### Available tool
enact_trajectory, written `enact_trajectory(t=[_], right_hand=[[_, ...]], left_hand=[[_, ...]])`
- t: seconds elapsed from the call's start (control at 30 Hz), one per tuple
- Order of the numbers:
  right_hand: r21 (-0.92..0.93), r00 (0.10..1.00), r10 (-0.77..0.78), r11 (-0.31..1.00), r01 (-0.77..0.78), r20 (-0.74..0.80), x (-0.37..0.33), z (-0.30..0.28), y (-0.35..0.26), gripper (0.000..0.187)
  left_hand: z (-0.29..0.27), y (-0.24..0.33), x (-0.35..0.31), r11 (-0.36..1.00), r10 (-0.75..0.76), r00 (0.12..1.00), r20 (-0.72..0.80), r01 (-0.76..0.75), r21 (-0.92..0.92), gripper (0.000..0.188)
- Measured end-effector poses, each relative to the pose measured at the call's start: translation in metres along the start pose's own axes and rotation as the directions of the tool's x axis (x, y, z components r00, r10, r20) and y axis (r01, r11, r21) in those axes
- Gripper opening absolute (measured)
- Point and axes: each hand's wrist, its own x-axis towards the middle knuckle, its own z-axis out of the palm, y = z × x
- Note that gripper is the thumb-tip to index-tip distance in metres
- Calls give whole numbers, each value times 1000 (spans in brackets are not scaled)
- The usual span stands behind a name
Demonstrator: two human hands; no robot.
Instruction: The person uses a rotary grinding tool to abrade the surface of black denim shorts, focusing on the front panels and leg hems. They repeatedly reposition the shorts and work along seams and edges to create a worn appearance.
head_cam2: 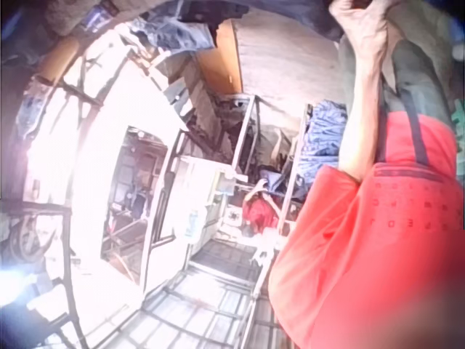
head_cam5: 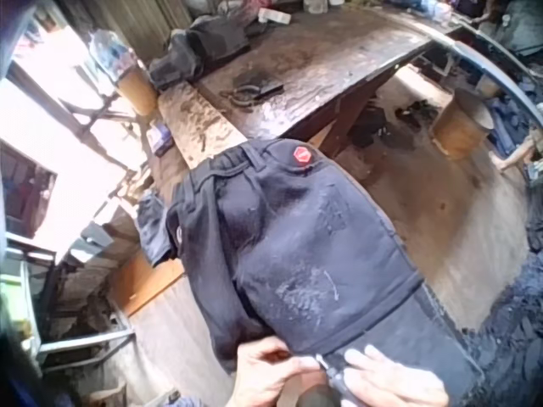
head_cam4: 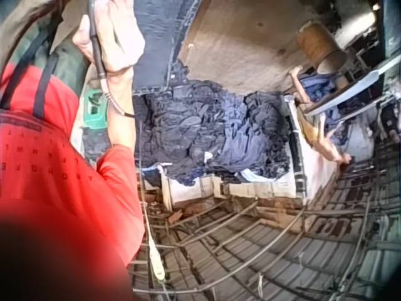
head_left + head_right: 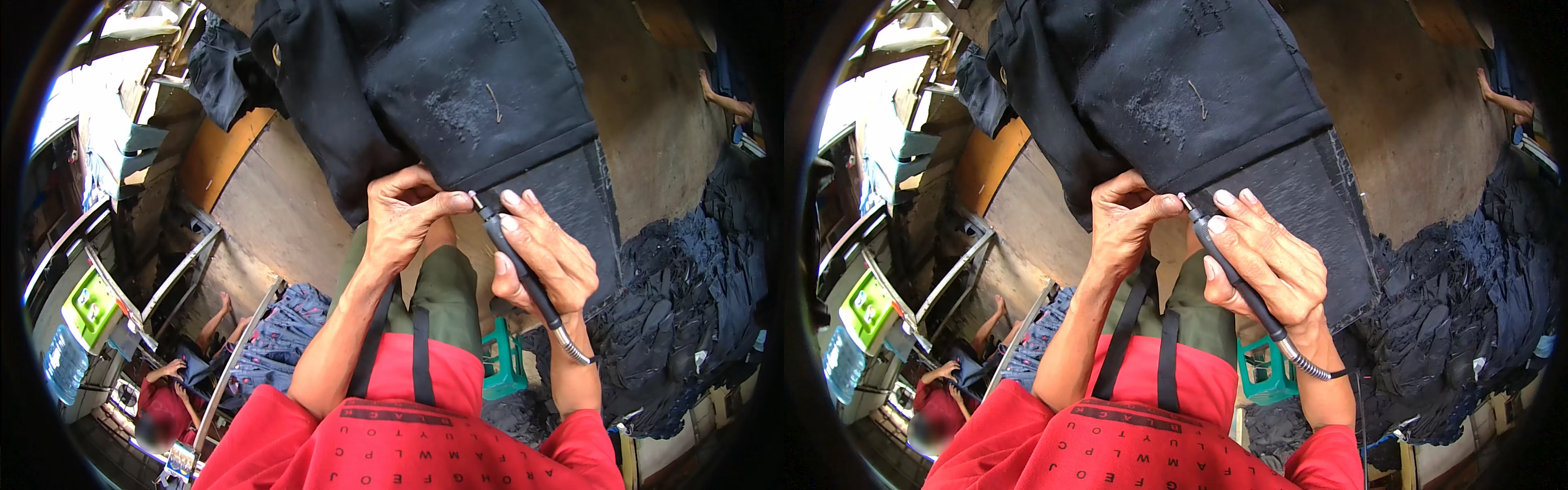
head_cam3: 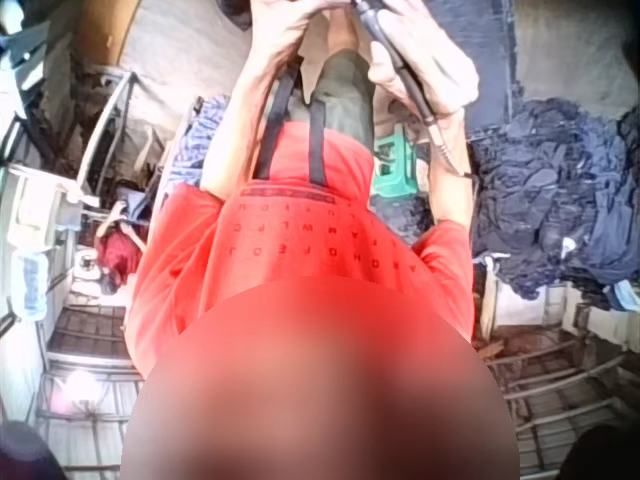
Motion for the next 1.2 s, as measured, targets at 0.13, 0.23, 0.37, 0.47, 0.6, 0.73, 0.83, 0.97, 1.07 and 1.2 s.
enact_trajectory(t=[0.13,0.23,0.37,0.47,0.6,0.73,0.83,0.97,1.07,1.2], right_hand=[[-8,1000,0,1000,0,7,0,0,0,30],[-15,1000,4,1000,-4,-6,-1,1,0,30],[-16,1000,5,1000,-5,-29,-2,1,1,28],[-28,999,16,999,-17,-33,-3,1,2,27],[-40,998,25,999,-28,-58,-4,1,2,27],[-60,995,41,997,-46,-86,-4,1,1,27],[-83,994,49,995,-57,-98,-4,2,1,26],[-96,991,36,994,-49,-126,-5,2,3,27],[-106,989,36,993,-52,-145,-6,2,4,29],[-136,987,47,988,-68,-154,-7,0,5,31]], left_hand=[[1,0,1,1000,-7,1000,-10,7,-7,13],[0,-1,1,1000,8,1000,0,-8,-10,14],[0,-1,1,1000,-9,1000,-3,9,-17,15],[0,0,1,1000,-11,1000,-8,11,-1,15],[2,1,1,1000,-16,1000,-12,16,-14,14],[1,1,1,999,-30,999,-17,30,14,14],[1,2,1,999,-38,999,-18,38,1,14],[2,2,1,999,-33,999,-17,33,4,15],[2,2,1,999,-35,999,-16,35,2,15],[1,2,1,1000,-23,1000,-3,23,-10,15]])
